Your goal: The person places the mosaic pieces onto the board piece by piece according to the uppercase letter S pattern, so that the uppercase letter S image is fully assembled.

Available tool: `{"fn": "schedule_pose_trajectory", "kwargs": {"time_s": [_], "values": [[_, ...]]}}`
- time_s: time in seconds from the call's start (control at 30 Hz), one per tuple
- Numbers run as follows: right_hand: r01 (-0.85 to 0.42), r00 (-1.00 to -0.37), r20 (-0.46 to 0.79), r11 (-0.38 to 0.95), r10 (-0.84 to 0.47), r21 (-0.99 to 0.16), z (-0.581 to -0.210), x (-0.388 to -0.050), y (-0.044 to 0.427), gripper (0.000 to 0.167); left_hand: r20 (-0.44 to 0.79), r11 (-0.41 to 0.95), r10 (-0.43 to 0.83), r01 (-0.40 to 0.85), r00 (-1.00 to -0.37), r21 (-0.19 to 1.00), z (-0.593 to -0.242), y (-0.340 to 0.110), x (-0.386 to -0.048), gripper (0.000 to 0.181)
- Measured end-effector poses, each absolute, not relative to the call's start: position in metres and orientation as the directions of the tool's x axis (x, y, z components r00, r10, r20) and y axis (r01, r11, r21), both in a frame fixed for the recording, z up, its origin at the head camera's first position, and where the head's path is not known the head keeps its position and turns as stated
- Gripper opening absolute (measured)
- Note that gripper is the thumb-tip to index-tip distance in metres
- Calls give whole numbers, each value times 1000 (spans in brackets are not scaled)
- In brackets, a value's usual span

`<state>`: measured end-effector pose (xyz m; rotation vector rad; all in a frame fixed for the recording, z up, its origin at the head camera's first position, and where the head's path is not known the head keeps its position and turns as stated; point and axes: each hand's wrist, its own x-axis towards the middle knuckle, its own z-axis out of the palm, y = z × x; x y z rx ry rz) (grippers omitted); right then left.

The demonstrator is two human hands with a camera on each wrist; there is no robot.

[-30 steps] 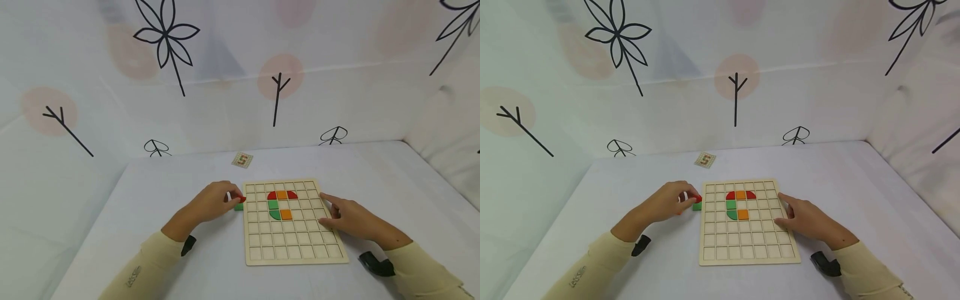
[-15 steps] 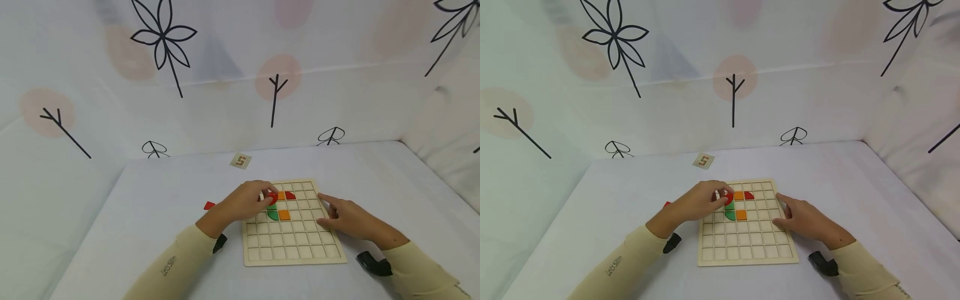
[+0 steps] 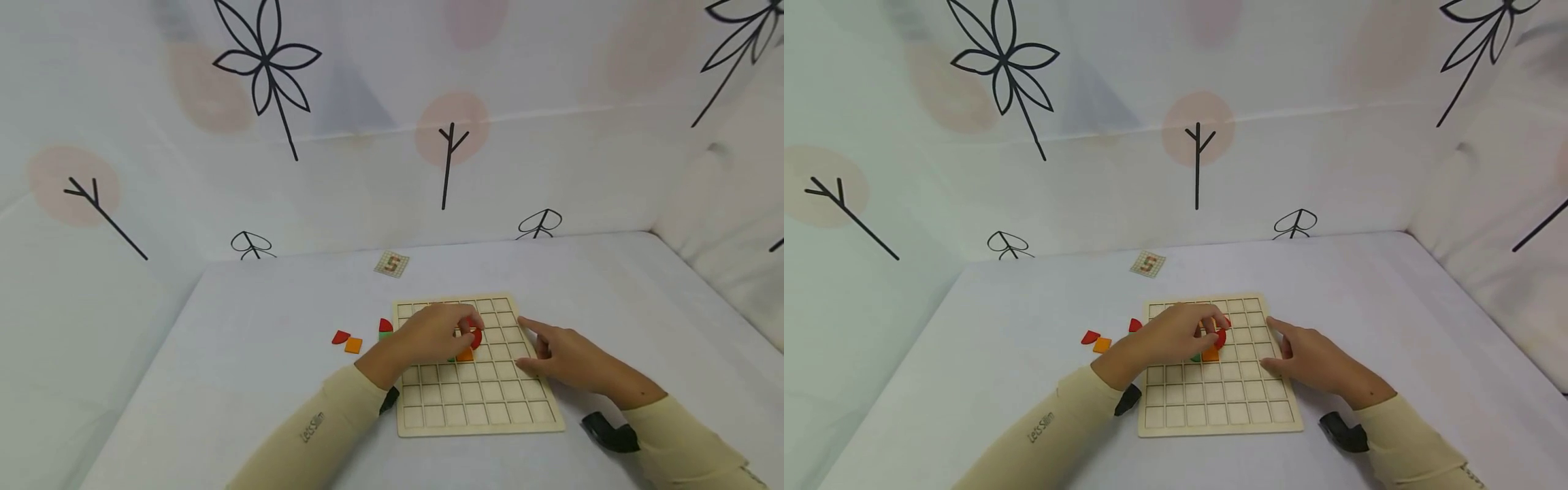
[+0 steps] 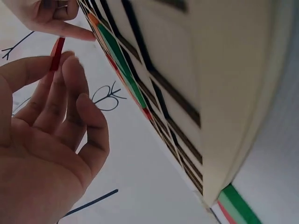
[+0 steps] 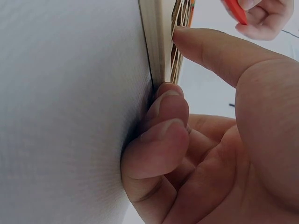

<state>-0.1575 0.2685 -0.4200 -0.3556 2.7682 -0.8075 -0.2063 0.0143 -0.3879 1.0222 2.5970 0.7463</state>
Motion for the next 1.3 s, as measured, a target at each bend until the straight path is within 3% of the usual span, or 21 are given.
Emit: {"fn": "schedule_pose_trajectory", "kwargs": {"time_s": [0.77, 1.3], "values": [[-192, -942, -134, 821, -309, -537, -421, -156, 267, 86, -124, 687, 663, 535, -738, 492, -390, 33, -204, 5], [-169, -944, -152, 827, -292, -535, -419, -157, 268, 86, -112, 723, 679, 635, -726, 271, -395, 37, -208, 11]]}}
